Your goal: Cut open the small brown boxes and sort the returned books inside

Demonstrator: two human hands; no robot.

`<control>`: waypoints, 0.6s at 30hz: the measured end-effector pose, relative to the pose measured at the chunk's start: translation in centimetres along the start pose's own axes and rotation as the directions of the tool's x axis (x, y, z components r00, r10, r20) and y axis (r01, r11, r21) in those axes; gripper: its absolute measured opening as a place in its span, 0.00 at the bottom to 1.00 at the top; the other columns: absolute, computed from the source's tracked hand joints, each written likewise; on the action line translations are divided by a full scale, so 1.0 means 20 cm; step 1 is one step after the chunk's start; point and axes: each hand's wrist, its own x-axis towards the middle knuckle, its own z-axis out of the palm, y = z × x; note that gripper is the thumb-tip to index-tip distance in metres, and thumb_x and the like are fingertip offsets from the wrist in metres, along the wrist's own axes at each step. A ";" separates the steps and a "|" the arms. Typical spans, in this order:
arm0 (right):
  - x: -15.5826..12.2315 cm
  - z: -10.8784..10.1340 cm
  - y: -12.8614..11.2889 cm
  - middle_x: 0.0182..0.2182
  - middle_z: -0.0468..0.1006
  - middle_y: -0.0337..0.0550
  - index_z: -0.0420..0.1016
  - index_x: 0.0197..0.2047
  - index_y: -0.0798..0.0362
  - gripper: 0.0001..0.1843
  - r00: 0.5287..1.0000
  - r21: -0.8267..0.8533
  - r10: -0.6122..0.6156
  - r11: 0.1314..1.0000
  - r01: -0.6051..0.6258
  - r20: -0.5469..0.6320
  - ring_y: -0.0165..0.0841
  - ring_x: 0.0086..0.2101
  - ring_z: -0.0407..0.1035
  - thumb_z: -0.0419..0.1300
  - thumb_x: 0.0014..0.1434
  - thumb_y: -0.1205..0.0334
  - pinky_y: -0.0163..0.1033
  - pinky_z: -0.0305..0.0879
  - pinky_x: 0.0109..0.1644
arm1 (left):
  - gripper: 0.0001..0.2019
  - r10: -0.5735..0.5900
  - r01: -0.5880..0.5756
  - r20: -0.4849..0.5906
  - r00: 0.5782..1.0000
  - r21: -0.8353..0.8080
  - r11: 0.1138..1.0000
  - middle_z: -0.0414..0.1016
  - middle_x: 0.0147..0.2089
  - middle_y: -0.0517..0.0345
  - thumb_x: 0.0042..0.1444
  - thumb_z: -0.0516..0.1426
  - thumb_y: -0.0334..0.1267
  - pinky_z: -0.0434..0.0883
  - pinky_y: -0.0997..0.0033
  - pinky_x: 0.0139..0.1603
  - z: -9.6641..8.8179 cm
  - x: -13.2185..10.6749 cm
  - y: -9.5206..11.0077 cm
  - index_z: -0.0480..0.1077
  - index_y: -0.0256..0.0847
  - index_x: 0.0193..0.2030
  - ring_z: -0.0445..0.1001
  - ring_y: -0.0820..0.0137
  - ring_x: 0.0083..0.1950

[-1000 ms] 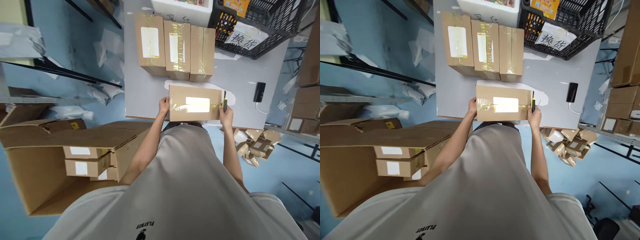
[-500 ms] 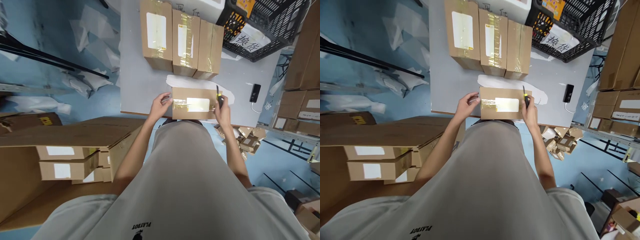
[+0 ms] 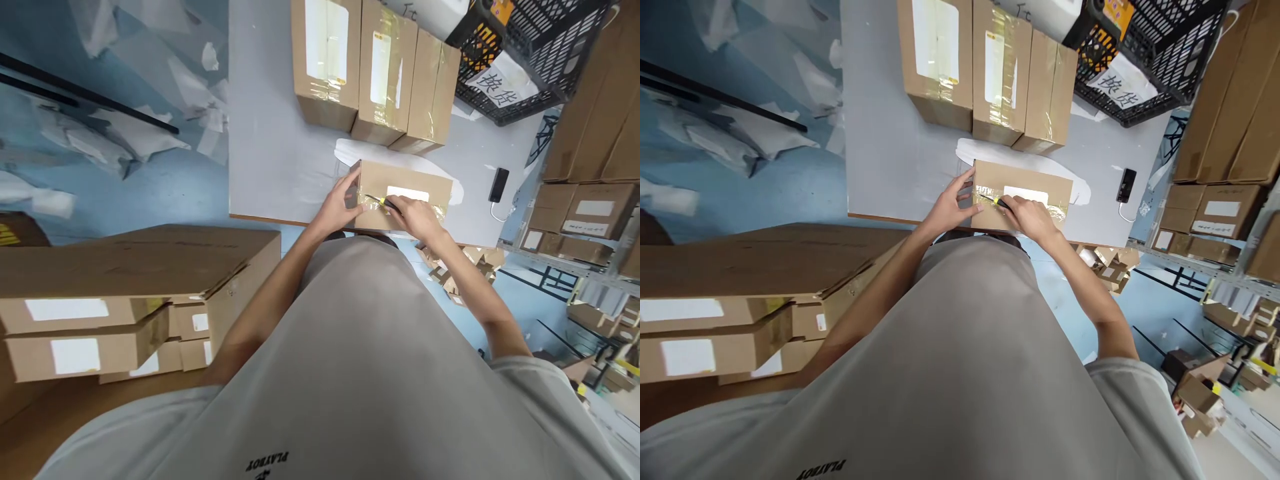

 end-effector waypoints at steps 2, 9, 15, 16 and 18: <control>0.02 -0.03 -0.02 0.58 0.87 0.53 0.75 0.72 0.49 0.24 0.999 -0.032 0.008 0.999 -0.007 0.033 0.48 0.49 0.82 0.46 0.87 0.52 0.42 0.63 0.47 | 0.49 -0.003 0.002 0.038 0.999 0.009 1.000 0.56 0.88 0.41 0.63 0.70 0.67 0.75 0.43 0.78 -0.01 -0.01 -0.01 0.63 0.53 0.85 0.62 0.40 0.86; 0.05 -0.06 -0.04 0.58 0.87 0.52 0.76 0.71 0.48 0.24 0.996 -0.090 0.023 0.996 -0.015 0.089 0.48 0.50 0.82 0.46 0.87 0.52 0.42 0.61 0.46 | 0.47 -0.030 0.032 0.125 0.992 -0.016 0.999 0.52 0.90 0.41 0.64 0.70 0.66 0.75 0.41 0.78 -0.05 0.00 -0.06 0.66 0.52 0.84 0.56 0.39 0.88; 0.06 -0.11 -0.06 0.59 0.87 0.53 0.76 0.72 0.48 0.24 0.992 -0.109 0.025 0.994 -0.012 0.124 0.48 0.52 0.82 0.45 0.87 0.53 0.42 0.62 0.47 | 0.45 -0.038 0.047 0.138 0.990 -0.059 0.997 0.51 0.90 0.45 0.64 0.71 0.63 0.76 0.43 0.78 -0.04 0.01 -0.09 0.66 0.55 0.83 0.56 0.39 0.88; 0.06 -0.12 -0.07 0.59 0.87 0.53 0.76 0.72 0.48 0.24 0.991 -0.119 0.030 0.993 -0.014 0.133 0.48 0.52 0.82 0.45 0.87 0.53 0.42 0.62 0.47 | 0.45 -0.039 0.048 0.137 0.990 -0.064 0.997 0.51 0.90 0.45 0.64 0.72 0.63 0.76 0.43 0.78 -0.04 0.01 -0.09 0.66 0.55 0.83 0.56 0.40 0.88; 0.07 -0.14 -0.08 0.58 0.88 0.54 0.76 0.73 0.48 0.24 0.988 -0.146 0.039 0.989 -0.016 0.151 0.48 0.52 0.82 0.45 0.87 0.52 0.43 0.63 0.48 | 0.45 -0.038 0.048 0.138 0.990 -0.065 0.997 0.51 0.90 0.46 0.64 0.72 0.63 0.76 0.43 0.78 -0.04 0.01 -0.10 0.66 0.56 0.84 0.57 0.40 0.88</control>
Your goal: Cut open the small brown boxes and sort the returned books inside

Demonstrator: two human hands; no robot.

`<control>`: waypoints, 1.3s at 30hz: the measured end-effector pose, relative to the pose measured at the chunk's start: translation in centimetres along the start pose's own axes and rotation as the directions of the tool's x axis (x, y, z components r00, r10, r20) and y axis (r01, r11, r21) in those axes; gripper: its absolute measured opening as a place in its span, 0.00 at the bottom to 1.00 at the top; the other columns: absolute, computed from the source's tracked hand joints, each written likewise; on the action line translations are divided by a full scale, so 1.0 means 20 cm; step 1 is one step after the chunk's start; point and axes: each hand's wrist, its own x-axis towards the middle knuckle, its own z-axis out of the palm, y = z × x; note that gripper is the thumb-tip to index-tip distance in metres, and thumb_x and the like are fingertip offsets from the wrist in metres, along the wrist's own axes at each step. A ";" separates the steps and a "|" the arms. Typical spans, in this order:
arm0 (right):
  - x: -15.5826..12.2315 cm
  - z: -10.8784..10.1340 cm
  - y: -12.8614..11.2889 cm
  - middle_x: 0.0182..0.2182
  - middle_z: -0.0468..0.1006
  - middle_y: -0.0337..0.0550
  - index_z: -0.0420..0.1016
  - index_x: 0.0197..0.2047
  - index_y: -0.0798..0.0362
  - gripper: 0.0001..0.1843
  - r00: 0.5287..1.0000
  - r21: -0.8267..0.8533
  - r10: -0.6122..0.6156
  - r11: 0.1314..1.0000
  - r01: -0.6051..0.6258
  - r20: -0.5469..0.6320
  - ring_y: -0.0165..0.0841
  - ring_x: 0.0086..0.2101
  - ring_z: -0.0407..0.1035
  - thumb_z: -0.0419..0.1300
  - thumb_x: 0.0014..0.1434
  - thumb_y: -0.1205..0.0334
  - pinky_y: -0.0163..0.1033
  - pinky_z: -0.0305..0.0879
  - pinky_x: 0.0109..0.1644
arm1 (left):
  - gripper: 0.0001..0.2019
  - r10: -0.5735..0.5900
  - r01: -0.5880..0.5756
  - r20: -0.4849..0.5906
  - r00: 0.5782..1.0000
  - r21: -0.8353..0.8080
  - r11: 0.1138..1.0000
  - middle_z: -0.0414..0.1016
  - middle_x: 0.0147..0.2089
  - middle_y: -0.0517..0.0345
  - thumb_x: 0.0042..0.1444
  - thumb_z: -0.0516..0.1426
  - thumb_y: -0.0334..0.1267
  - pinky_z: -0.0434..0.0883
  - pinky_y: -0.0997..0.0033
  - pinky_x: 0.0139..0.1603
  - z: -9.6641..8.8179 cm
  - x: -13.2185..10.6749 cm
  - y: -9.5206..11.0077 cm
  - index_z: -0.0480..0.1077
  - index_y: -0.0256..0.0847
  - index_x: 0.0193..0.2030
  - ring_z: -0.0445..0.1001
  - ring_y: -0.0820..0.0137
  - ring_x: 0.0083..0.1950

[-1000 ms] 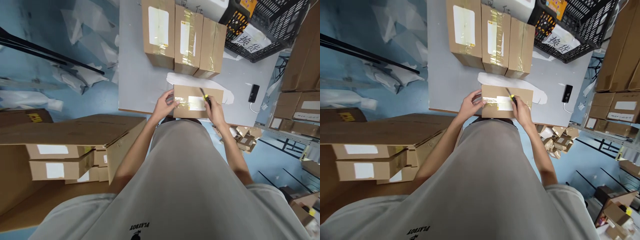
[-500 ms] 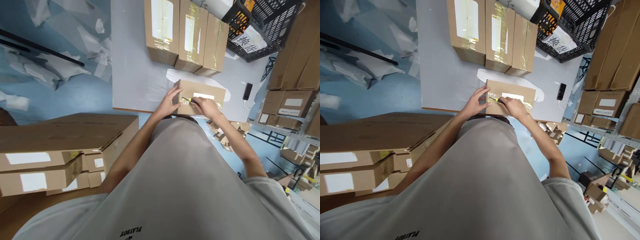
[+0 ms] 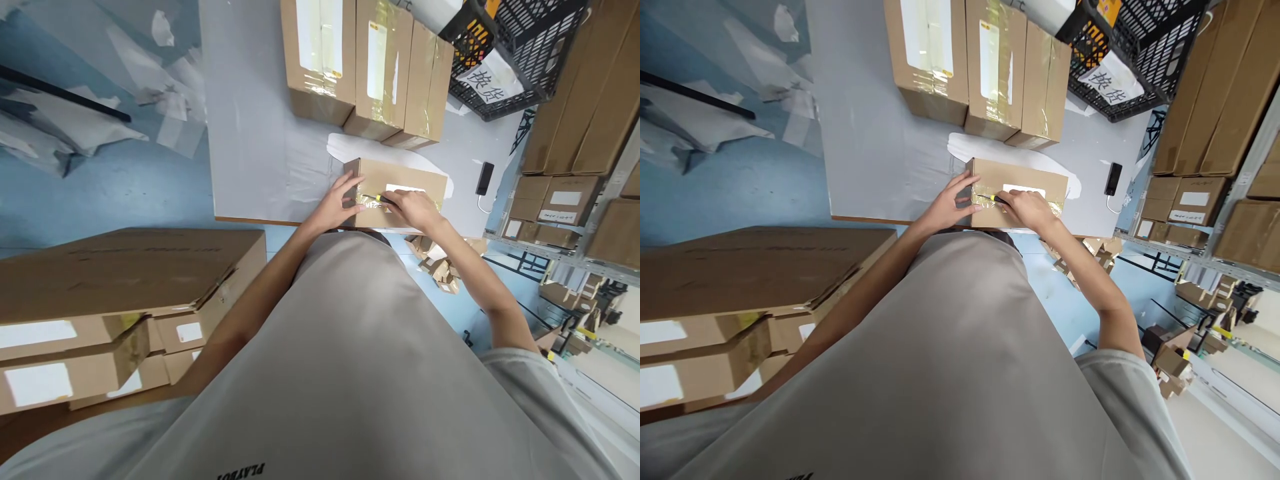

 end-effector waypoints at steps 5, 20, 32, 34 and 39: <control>0.03 -0.04 -0.02 0.60 0.87 0.57 0.74 0.75 0.48 0.26 0.999 -0.067 0.005 0.998 -0.002 0.039 0.51 0.53 0.83 0.45 0.87 0.51 0.44 0.66 0.49 | 0.47 0.003 -0.004 0.004 1.000 0.012 1.000 0.51 0.90 0.43 0.64 0.71 0.66 0.76 0.41 0.78 0.00 0.00 0.00 0.65 0.54 0.84 0.56 0.39 0.89; 0.10 -0.07 -0.04 0.55 0.88 0.68 0.79 0.69 0.58 0.23 0.997 -0.121 -0.072 0.990 0.072 0.012 0.53 0.55 0.84 0.51 0.80 0.67 0.50 0.73 0.56 | 0.51 -0.016 0.016 -0.045 0.999 0.003 1.000 0.52 0.90 0.42 0.60 0.68 0.75 0.75 0.37 0.77 -0.01 -0.02 0.00 0.65 0.54 0.84 0.59 0.37 0.87; -0.16 0.07 0.46 0.52 0.89 0.71 0.85 0.64 0.59 0.24 0.993 -0.170 0.098 0.982 -0.086 0.066 0.55 0.54 0.84 0.52 0.76 0.73 0.49 0.69 0.52 | 0.47 -0.113 0.125 -0.232 0.966 0.034 0.992 0.60 0.87 0.41 0.65 0.65 0.72 0.72 0.40 0.80 0.10 -0.06 0.03 0.63 0.53 0.85 0.64 0.44 0.86; -0.18 0.09 0.52 0.53 0.89 0.70 0.83 0.66 0.59 0.26 0.995 -0.169 0.079 0.983 -0.068 0.060 0.55 0.55 0.85 0.50 0.75 0.75 0.48 0.70 0.51 | 0.43 -0.106 0.146 -0.279 0.955 0.126 0.981 0.59 0.88 0.42 0.69 0.63 0.68 0.70 0.41 0.82 0.14 -0.06 0.07 0.63 0.54 0.85 0.61 0.45 0.87; -0.18 0.10 0.55 0.54 0.89 0.69 0.84 0.64 0.60 0.27 0.998 -0.138 0.013 0.990 -0.005 0.057 0.52 0.56 0.86 0.48 0.75 0.79 0.47 0.72 0.51 | 0.34 0.042 0.205 -0.455 0.889 0.479 0.854 0.40 0.93 0.54 0.75 0.60 0.59 0.46 0.32 0.91 0.30 0.02 0.21 0.66 0.55 0.83 0.36 0.45 0.94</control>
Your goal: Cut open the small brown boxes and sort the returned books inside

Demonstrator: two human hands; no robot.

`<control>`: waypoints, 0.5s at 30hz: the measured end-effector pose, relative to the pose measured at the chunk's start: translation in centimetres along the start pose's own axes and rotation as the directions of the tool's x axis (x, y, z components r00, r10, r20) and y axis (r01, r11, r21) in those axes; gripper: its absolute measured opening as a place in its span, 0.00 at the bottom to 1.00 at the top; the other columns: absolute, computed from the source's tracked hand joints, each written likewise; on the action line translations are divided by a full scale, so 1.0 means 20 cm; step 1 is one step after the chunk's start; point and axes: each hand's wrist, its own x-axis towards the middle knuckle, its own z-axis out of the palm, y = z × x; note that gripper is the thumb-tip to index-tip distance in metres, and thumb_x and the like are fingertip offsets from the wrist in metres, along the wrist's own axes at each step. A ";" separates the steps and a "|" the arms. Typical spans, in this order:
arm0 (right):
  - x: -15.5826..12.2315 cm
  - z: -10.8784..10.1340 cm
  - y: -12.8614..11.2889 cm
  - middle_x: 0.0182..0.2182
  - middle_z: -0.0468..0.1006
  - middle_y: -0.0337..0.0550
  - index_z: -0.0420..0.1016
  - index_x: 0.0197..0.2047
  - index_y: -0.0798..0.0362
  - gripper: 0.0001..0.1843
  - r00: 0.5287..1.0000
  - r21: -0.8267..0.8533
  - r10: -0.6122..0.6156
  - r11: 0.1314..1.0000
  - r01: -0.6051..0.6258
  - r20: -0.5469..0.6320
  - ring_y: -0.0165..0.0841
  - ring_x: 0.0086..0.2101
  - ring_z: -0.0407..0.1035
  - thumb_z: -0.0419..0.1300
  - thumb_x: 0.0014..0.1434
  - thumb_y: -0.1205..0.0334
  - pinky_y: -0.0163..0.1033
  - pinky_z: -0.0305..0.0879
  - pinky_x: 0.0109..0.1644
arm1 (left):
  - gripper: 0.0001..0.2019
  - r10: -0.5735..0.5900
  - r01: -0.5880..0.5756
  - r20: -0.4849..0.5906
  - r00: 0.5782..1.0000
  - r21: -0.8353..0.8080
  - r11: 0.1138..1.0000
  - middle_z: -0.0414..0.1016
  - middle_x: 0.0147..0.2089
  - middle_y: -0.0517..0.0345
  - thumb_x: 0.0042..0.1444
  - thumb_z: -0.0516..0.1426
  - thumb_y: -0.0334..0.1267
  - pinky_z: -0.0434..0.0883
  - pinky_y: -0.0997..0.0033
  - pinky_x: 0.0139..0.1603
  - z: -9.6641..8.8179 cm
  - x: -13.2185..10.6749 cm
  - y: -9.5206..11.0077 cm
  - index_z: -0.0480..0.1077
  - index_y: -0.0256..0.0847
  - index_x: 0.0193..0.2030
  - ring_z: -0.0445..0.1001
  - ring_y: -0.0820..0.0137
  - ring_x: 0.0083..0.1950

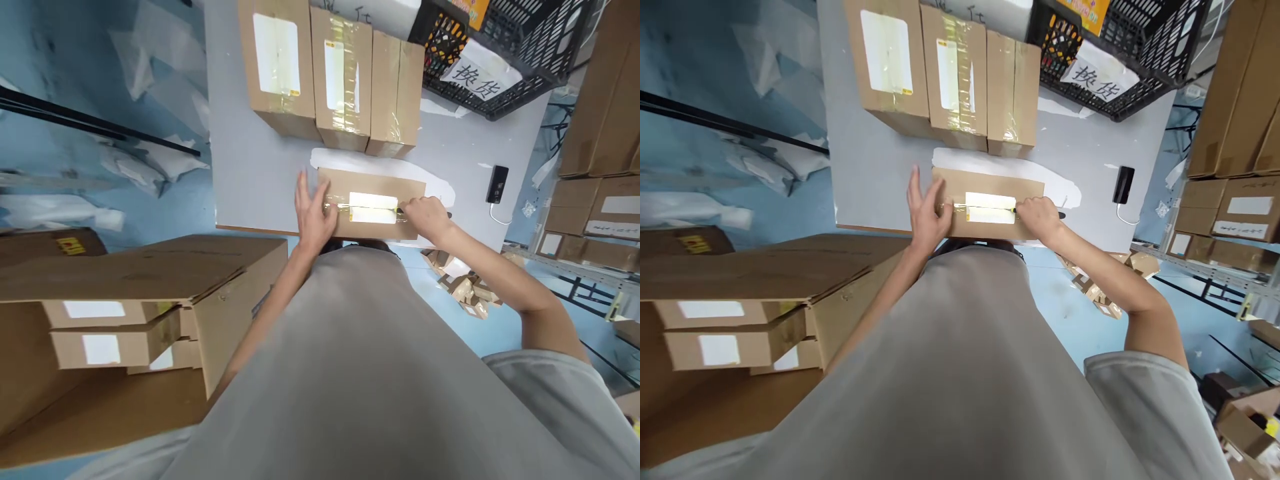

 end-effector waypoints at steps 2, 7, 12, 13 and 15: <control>0.01 0.01 0.02 0.54 0.89 0.68 0.85 0.64 0.60 0.27 1.000 0.021 -0.018 1.000 0.018 -0.009 0.52 0.55 0.86 0.49 0.75 0.79 0.47 0.72 0.52 | 0.34 0.025 -0.026 0.011 1.000 0.049 0.998 0.41 0.93 0.54 0.75 0.59 0.59 0.39 0.27 0.90 0.04 0.02 0.05 0.66 0.55 0.83 0.33 0.45 0.94; -0.03 0.11 0.16 0.50 0.90 0.67 0.87 0.60 0.57 0.22 0.999 0.077 -0.008 0.997 0.010 -0.031 0.52 0.52 0.86 0.53 0.75 0.73 0.47 0.71 0.50 | 0.36 0.007 -0.007 0.000 1.000 0.143 0.990 0.46 0.92 0.52 0.76 0.56 0.63 0.33 0.26 0.89 0.07 0.05 0.06 0.65 0.54 0.85 0.31 0.46 0.94; -0.10 0.28 0.37 0.49 0.90 0.68 0.86 0.64 0.54 0.22 0.998 0.082 0.055 0.995 -0.055 0.002 0.54 0.49 0.86 0.53 0.78 0.66 0.50 0.71 0.48 | 0.36 -0.035 0.035 -0.002 0.999 0.188 0.982 0.47 0.92 0.52 0.77 0.53 0.64 0.31 0.28 0.89 0.06 0.04 0.05 0.64 0.55 0.85 0.31 0.47 0.94; -0.10 0.30 0.40 0.50 0.90 0.68 0.85 0.65 0.54 0.22 0.998 0.084 0.063 0.994 -0.063 0.003 0.54 0.48 0.86 0.53 0.79 0.64 0.50 0.70 0.48 | 0.36 -0.043 0.042 -0.002 0.999 0.188 0.981 0.46 0.92 0.52 0.77 0.53 0.64 0.31 0.28 0.89 0.06 0.04 0.06 0.64 0.55 0.85 0.31 0.47 0.94; -0.10 0.34 0.45 0.51 0.89 0.67 0.84 0.65 0.52 0.22 0.998 0.093 0.060 0.994 -0.059 0.000 0.53 0.49 0.85 0.52 0.81 0.60 0.49 0.67 0.47 | 0.36 -0.052 0.052 -0.005 0.999 0.185 0.981 0.47 0.92 0.52 0.76 0.54 0.65 0.31 0.28 0.89 0.06 0.04 0.06 0.64 0.55 0.85 0.31 0.48 0.94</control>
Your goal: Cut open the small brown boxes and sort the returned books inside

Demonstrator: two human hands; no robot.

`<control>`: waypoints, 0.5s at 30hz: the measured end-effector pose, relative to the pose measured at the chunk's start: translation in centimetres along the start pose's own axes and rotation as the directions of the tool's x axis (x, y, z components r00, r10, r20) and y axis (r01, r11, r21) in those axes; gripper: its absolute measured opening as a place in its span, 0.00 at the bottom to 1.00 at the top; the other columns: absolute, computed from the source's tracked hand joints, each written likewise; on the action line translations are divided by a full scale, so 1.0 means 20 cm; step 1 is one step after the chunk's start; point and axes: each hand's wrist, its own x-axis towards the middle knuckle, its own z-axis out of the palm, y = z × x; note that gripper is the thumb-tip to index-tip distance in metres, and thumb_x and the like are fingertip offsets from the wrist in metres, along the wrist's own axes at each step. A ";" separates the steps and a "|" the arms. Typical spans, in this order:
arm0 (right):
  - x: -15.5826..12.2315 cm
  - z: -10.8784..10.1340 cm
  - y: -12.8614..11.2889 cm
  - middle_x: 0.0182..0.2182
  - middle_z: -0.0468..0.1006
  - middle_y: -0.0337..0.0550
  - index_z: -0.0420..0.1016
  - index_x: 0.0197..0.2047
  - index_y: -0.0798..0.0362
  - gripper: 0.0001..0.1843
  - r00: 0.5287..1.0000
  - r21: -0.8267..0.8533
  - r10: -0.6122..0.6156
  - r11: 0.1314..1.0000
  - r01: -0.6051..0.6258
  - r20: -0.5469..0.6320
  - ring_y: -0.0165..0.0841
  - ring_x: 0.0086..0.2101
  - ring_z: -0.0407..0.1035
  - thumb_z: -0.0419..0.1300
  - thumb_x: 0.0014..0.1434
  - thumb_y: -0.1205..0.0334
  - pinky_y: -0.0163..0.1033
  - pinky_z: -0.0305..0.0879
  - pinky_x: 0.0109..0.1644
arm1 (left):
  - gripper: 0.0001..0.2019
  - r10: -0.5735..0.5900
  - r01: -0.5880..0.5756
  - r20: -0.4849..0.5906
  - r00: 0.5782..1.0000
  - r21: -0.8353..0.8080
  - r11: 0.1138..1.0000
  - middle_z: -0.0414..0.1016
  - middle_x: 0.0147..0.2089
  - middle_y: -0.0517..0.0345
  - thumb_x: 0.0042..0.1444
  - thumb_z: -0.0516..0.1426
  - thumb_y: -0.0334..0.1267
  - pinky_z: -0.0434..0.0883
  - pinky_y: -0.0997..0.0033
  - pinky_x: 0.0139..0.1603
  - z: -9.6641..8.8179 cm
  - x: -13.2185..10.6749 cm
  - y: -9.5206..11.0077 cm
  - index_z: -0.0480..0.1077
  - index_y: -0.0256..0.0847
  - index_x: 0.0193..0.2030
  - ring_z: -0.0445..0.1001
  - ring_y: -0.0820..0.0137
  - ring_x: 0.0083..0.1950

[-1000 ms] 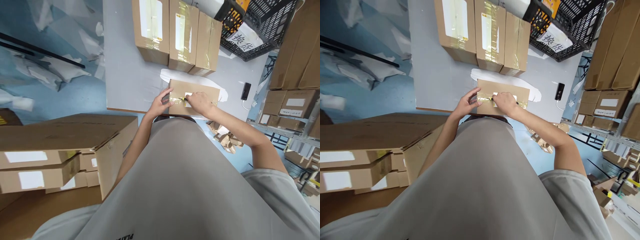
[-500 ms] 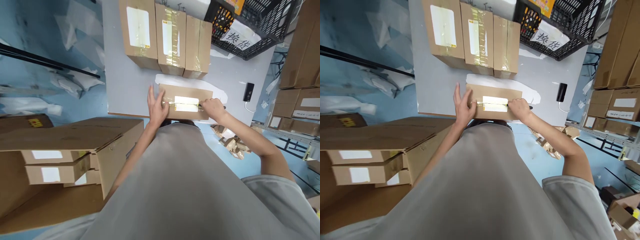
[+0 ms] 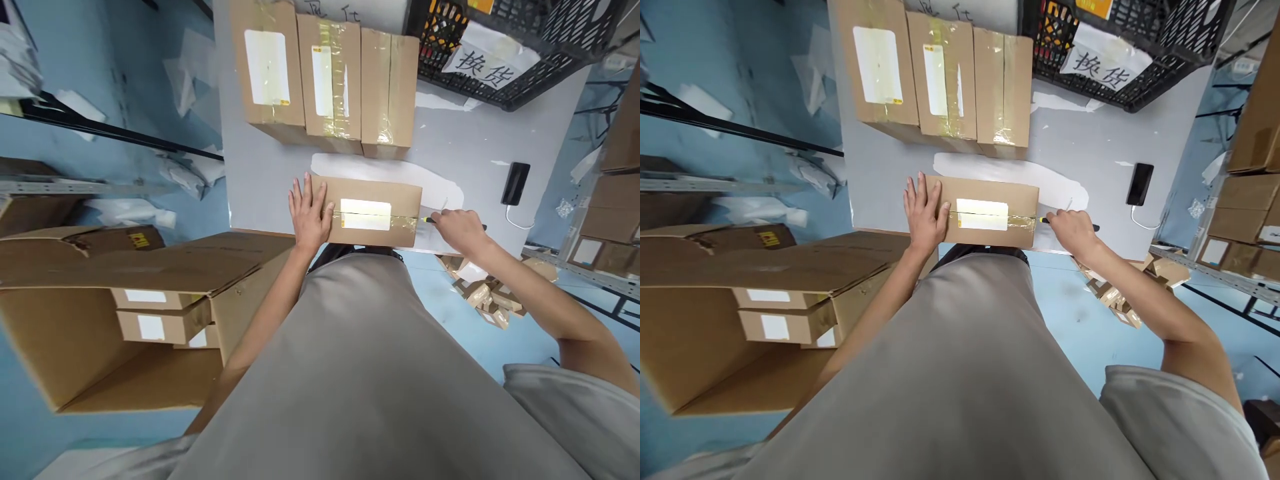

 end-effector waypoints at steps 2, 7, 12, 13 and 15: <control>0.01 0.02 0.04 0.52 0.89 0.63 0.84 0.66 0.50 0.22 1.000 0.011 -0.021 1.000 0.021 0.000 0.52 0.49 0.85 0.51 0.82 0.59 0.47 0.64 0.45 | 0.37 -0.006 0.006 0.000 1.000 -0.013 1.000 0.48 0.92 0.52 0.76 0.54 0.66 0.31 0.27 0.89 0.00 0.00 0.00 0.64 0.55 0.85 0.31 0.47 0.94; 0.00 0.06 0.12 0.52 0.89 0.54 0.82 0.67 0.47 0.22 0.998 0.049 -0.067 0.997 0.068 -0.017 0.48 0.47 0.84 0.49 0.85 0.53 0.44 0.59 0.42 | 0.37 -0.014 0.014 -0.009 1.000 -0.011 1.000 0.49 0.92 0.53 0.75 0.53 0.67 0.31 0.28 0.90 0.00 0.00 -0.01 0.65 0.56 0.85 0.31 0.47 0.94; -0.03 0.12 0.22 0.51 0.89 0.54 0.83 0.65 0.45 0.22 0.992 0.086 -0.082 0.992 0.090 -0.092 0.46 0.45 0.82 0.50 0.84 0.54 0.42 0.57 0.41 | 0.37 0.021 -0.021 -0.016 1.000 0.013 1.000 0.49 0.92 0.52 0.76 0.52 0.67 0.36 0.29 0.90 0.01 0.01 -0.03 0.65 0.55 0.85 0.35 0.47 0.94; -0.03 0.14 0.25 0.51 0.89 0.53 0.84 0.65 0.45 0.21 0.990 0.112 -0.079 0.989 0.092 -0.116 0.45 0.46 0.82 0.51 0.83 0.54 0.42 0.57 0.41 | 0.38 0.028 -0.028 -0.018 0.999 0.011 1.000 0.50 0.92 0.52 0.76 0.52 0.68 0.37 0.30 0.90 0.01 0.02 -0.04 0.65 0.55 0.85 0.36 0.47 0.94; -0.01 0.20 0.28 0.49 0.90 0.49 0.87 0.60 0.44 0.19 0.984 0.222 -0.030 0.973 0.069 -0.173 0.44 0.45 0.82 0.56 0.80 0.51 0.41 0.58 0.41 | 0.39 0.038 -0.038 -0.021 0.999 0.004 0.999 0.50 0.92 0.52 0.76 0.50 0.69 0.40 0.32 0.91 -0.02 0.03 -0.06 0.64 0.55 0.85 0.38 0.48 0.93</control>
